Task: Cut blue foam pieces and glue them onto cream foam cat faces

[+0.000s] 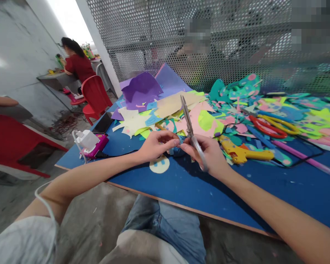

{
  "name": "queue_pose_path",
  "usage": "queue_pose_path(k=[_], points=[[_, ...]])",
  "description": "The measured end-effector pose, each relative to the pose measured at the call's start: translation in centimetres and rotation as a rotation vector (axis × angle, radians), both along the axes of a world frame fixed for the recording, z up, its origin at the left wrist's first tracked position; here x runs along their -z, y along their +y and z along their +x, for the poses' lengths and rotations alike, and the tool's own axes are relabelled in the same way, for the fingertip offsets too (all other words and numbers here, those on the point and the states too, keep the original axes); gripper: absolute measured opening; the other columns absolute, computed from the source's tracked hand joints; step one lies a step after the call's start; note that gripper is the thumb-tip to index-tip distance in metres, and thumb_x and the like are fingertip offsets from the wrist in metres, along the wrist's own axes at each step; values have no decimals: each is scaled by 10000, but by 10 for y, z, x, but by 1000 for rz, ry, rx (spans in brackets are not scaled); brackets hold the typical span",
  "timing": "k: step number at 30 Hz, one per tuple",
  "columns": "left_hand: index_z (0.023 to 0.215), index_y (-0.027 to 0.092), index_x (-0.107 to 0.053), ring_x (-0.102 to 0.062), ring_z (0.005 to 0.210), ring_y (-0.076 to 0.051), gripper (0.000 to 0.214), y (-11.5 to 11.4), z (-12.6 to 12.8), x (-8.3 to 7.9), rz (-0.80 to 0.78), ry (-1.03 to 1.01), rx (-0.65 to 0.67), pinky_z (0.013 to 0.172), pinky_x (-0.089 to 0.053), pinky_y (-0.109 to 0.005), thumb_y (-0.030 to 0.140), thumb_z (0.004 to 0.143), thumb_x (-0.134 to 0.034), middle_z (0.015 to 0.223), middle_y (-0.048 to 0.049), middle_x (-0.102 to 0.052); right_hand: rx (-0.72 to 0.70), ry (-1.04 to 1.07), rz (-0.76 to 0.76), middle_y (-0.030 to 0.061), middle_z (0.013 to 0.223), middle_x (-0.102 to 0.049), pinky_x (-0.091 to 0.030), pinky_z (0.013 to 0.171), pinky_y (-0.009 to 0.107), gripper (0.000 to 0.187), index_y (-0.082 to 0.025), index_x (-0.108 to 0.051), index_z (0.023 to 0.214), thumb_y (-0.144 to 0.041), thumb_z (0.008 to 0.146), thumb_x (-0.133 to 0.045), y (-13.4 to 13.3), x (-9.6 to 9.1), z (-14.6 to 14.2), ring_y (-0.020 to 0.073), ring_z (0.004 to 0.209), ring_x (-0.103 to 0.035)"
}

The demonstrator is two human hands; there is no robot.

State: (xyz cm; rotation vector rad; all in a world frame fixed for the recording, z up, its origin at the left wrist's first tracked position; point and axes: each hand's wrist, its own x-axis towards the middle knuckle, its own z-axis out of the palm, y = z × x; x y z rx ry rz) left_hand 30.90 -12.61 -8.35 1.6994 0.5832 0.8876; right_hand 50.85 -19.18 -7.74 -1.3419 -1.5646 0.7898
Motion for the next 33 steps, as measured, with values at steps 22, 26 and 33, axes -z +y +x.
queue_pose_path(k=[22,26,33], points=[[718,166,-567,-447,517,-36,247,1,-3,-12,-98,-387,-182,517,-388,-200,320,784,-748,600,68,-514,-246,-197,-167,-31,636,-465,-332,519,259,457,-208,-529,745,-628,796,-703,-4,-6,-1,115,572,-394],[720,166,-566,-449,524,-39,209,1,-2,-12,-99,-392,-166,525,-397,-204,293,781,-721,616,61,-530,-269,-184,-164,-19,663,-501,-345,526,261,447,-207,-547,781,-629,811,-693,-3,0,2,122,585,-424],[743,166,-573,-481,544,-44,169,1,-2,-11,-70,-384,-144,548,-428,-207,262,780,-708,646,55,-555,-288,-160,-156,-6,696,-524,-353,520,264,444,-213,-564,815,-645,827,-667,-4,3,4,137,605,-439]])
